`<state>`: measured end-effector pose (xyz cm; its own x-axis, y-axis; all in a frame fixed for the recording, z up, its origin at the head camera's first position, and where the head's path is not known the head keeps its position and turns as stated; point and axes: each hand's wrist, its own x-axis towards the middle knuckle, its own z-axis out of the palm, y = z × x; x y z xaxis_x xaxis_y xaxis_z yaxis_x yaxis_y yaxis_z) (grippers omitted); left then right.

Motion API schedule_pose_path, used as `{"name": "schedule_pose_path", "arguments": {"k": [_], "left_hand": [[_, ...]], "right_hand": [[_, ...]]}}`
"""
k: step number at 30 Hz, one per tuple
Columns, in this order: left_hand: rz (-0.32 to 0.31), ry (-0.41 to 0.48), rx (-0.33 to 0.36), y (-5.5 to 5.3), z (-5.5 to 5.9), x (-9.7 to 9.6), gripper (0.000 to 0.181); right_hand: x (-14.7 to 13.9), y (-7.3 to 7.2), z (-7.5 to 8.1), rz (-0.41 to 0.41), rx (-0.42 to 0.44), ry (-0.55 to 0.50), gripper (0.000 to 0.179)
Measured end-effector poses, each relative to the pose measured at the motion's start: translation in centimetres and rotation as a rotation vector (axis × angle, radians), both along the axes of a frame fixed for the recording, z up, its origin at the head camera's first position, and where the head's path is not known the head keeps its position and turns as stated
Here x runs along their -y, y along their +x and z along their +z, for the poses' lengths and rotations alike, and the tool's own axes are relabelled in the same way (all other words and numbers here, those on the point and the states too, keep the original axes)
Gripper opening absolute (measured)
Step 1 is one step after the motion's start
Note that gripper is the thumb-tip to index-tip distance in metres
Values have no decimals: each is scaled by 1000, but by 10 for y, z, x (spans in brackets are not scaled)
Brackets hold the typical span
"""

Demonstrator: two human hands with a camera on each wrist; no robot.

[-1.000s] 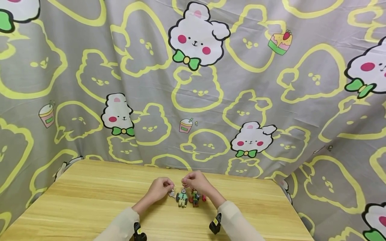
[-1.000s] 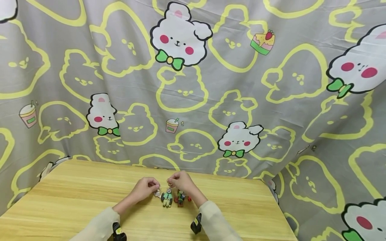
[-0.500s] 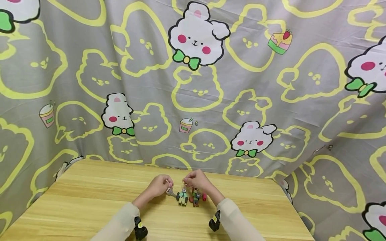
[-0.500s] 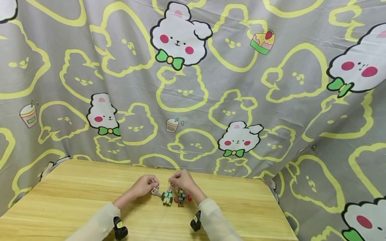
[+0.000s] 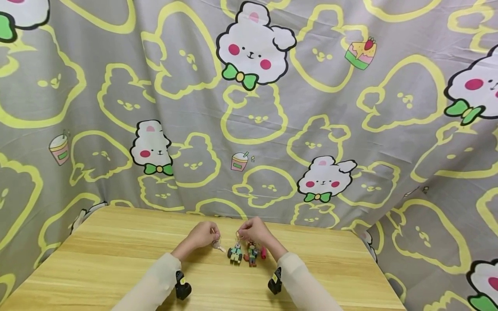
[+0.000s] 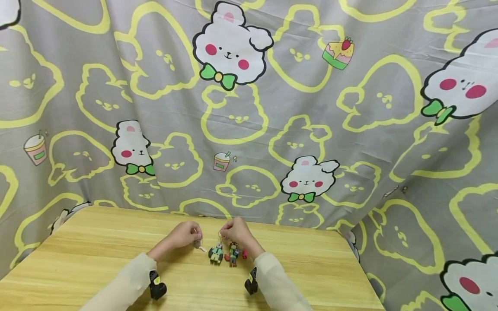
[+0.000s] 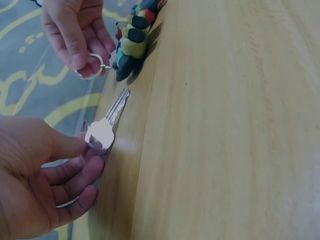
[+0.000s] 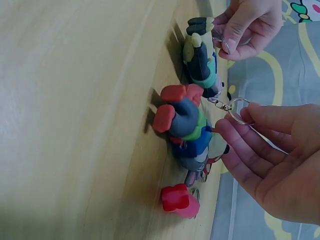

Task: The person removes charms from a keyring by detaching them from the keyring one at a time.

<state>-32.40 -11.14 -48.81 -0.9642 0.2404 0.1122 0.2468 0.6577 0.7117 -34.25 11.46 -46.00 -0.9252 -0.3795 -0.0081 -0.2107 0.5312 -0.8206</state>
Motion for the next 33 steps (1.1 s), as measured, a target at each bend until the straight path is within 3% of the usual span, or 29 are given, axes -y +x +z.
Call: {"name": "schedule_pose_path", "arguments": {"k": [5, 12, 18, 24, 29, 33], "left_hand": [[9, 6, 8, -4, -2, 2, 13], [0, 89, 74, -4, -3, 4, 10], [45, 130, 99, -4, -5, 5, 10], [80, 147, 73, -5, -6, 4, 13], [164, 94, 19, -8, -11, 2, 17], [254, 55, 14, -13, -13, 1, 13]], "right_hand": [[2, -5, -2, -18, -17, 23, 11], [6, -10, -7, -41, -8, 15, 10], [7, -13, -12, -29, -39, 44, 9], [7, -13, -12, -42, -52, 59, 9], [7, -14, -14, -52, -68, 91, 9], [9, -16, -18, -65, -69, 108, 8]]}}
